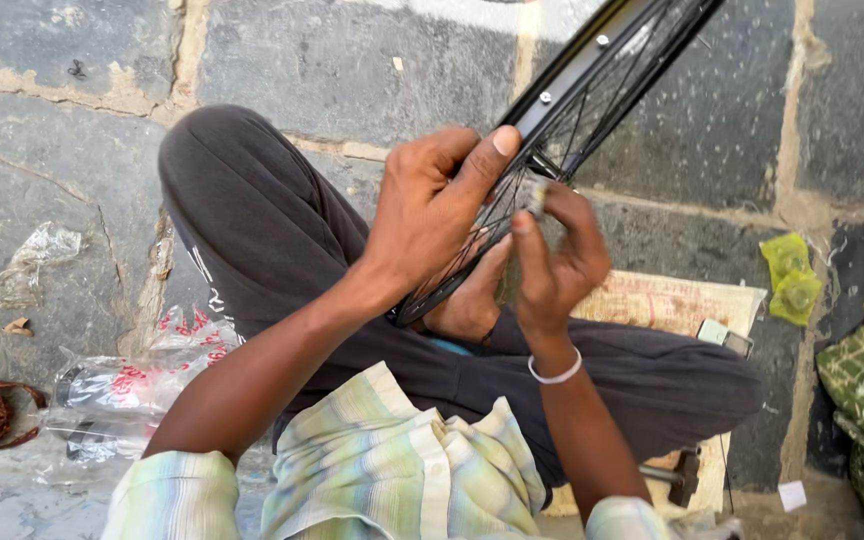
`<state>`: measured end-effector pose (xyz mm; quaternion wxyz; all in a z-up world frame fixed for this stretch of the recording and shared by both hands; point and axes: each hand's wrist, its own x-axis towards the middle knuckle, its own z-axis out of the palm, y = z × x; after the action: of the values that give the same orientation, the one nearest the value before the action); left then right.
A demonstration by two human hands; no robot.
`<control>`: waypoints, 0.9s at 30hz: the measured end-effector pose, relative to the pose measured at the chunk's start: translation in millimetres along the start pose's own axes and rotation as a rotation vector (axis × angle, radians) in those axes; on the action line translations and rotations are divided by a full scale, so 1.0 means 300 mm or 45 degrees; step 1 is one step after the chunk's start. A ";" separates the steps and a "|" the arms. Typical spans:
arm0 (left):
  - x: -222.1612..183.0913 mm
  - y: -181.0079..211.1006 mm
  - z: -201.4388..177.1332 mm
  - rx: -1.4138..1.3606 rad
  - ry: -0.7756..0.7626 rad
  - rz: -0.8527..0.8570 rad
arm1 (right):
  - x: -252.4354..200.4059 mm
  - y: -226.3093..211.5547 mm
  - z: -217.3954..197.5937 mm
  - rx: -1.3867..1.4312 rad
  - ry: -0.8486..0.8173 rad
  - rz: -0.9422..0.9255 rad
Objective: The person sits on the floor and inserts metal nipples into holes in a bicycle rim, threading them onto spokes by hand. They rotate the rim to access different holes and pick up small parts from the ground one at a time.
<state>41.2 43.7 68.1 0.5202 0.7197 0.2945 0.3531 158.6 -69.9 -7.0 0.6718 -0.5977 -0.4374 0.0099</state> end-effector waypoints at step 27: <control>-0.163 -0.081 -0.016 -0.536 0.170 -0.174 | 0.101 -0.081 0.019 1.014 -0.657 0.605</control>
<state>7.7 14.5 35.9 0.6610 0.5488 0.2961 0.4175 161.4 -56.1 29.6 0.6965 -0.3570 -0.4034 0.4740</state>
